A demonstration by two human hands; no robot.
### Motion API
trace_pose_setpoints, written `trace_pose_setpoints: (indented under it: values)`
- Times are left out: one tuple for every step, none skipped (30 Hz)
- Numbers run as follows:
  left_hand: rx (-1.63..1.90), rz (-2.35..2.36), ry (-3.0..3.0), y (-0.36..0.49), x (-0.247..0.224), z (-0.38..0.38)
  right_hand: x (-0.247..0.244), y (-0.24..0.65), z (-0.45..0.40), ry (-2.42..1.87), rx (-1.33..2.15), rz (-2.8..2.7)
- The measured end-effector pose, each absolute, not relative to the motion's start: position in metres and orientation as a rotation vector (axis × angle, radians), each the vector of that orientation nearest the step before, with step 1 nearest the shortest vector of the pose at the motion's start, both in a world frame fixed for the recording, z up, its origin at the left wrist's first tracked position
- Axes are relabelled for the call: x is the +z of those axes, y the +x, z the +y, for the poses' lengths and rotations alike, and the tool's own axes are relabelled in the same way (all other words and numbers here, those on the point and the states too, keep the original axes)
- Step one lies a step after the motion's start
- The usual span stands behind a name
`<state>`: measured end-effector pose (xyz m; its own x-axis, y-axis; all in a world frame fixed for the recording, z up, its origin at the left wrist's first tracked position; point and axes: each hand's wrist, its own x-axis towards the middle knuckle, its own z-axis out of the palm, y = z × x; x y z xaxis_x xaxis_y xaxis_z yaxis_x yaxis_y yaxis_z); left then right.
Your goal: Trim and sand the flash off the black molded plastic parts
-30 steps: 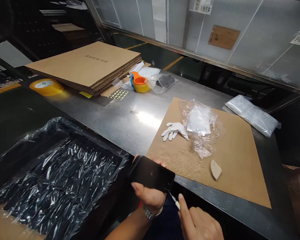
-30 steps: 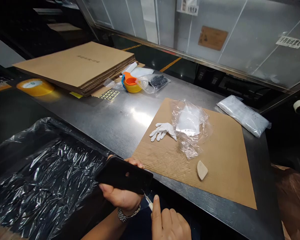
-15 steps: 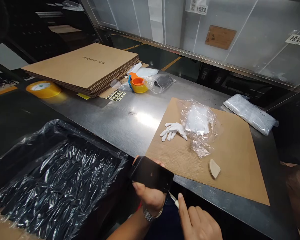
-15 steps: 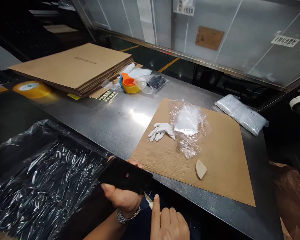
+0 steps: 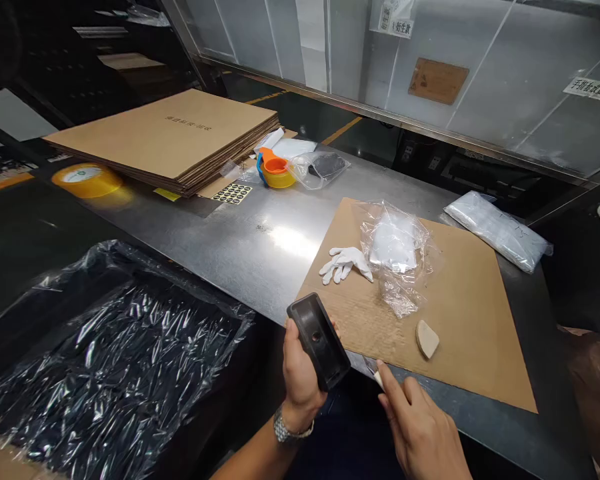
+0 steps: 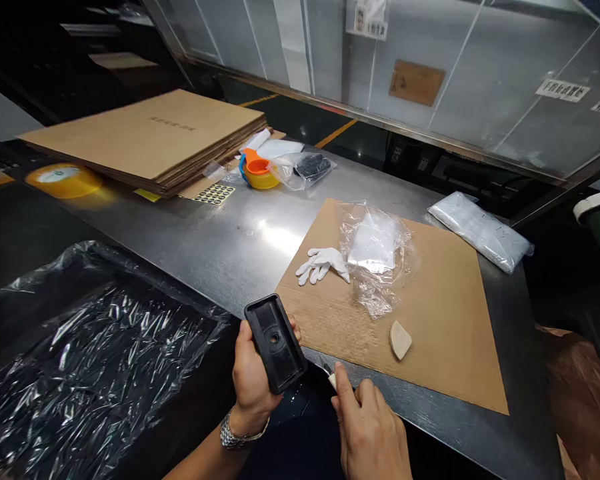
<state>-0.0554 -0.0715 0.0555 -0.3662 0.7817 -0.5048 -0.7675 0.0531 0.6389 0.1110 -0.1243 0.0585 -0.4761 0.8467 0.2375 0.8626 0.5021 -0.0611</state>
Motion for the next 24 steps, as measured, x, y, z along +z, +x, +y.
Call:
trace_pose_setpoints:
  values:
    - [1.586, 1.024, -0.012, -0.055, 0.057, -0.071, 0.06, 0.113, -0.125, -1.482, -0.041, -2.505]
    - [1.558, 0.976, -0.03, -0.055, 0.058, -0.071, 0.062, 0.114, -0.125, -1.483, -0.008, -2.506]
    - [1.541, 0.943, -0.033, -0.055, 0.058, -0.072, 0.064, 0.114, -0.126, -1.461, 0.009, -2.511]
    - [1.533, 0.923, -0.032, -0.055, 0.058, -0.072, 0.067, 0.115, -0.126, -1.419, 0.018, -2.522]
    - [1.532, 0.911, -0.026, -0.055, 0.058, -0.073, 0.069, 0.115, -0.127, -1.376, 0.02, -2.536]
    - [1.539, 0.903, -0.014, -0.055, 0.058, -0.073, 0.07, 0.115, -0.127, -1.334, 0.016, -2.553]
    - [1.548, 0.895, 0.001, -0.054, 0.058, -0.074, 0.072, 0.115, -0.127, -1.303, 0.011, -2.571]
    - [1.557, 0.887, 0.017, -0.053, 0.058, -0.074, 0.073, 0.115, -0.128, -1.283, 0.004, -2.589]
    - [1.563, 0.881, 0.031, -0.053, 0.059, -0.074, 0.073, 0.115, -0.128, -1.276, -0.006, -2.6]
    - [1.569, 0.88, 0.043, -0.052, 0.06, -0.074, 0.073, 0.114, -0.129, -1.272, -0.021, -2.608]
    - [1.576, 0.884, 0.053, -0.052, 0.061, -0.074, 0.073, 0.114, -0.129, -1.271, -0.037, -2.613]
    - [1.582, 0.892, 0.061, -0.051, 0.062, -0.074, 0.073, 0.113, -0.13, -1.275, -0.055, -2.617]
    - [1.588, 0.903, 0.066, -0.051, 0.062, -0.074, 0.073, 0.113, -0.13, -1.28, -0.074, -2.62]
    - [1.591, 0.913, 0.071, -0.051, 0.063, -0.074, 0.073, 0.113, -0.13, -1.283, -0.09, -2.622]
    - [1.592, 0.92, 0.078, -0.051, 0.063, -0.074, 0.073, 0.113, -0.131, -1.287, -0.101, -2.623]
    - [1.593, 0.926, 0.087, -0.051, 0.063, -0.074, 0.072, 0.113, -0.13, -1.29, -0.107, -2.624]
    - [1.591, 0.928, 0.094, -0.051, 0.063, -0.075, 0.072, 0.113, -0.13, -1.291, -0.112, -2.626]
    - [1.588, 0.93, 0.102, -0.051, 0.062, -0.075, 0.072, 0.114, -0.13, -1.291, -0.115, -2.628]
    - [1.583, 0.936, 0.109, -0.052, 0.061, -0.075, 0.072, 0.114, -0.129, -1.292, -0.117, -2.632]
    - [1.578, 0.948, 0.117, -0.052, 0.06, -0.076, 0.072, 0.115, -0.129, -1.291, -0.119, -2.637]
    - [1.572, 0.967, 0.125, -0.052, 0.059, -0.076, 0.071, 0.115, -0.128, -1.292, -0.123, -2.642]
    - [1.565, 0.992, 0.134, -0.052, 0.058, -0.077, 0.071, 0.116, -0.128, -1.291, -0.127, -2.644]
    - [1.557, 1.024, 0.142, -0.052, 0.056, -0.077, 0.071, 0.116, -0.128, -1.293, -0.131, -2.643]
    - [1.55, 1.056, 0.147, -0.052, 0.055, -0.078, 0.071, 0.116, -0.128, -1.3, -0.134, -2.643]
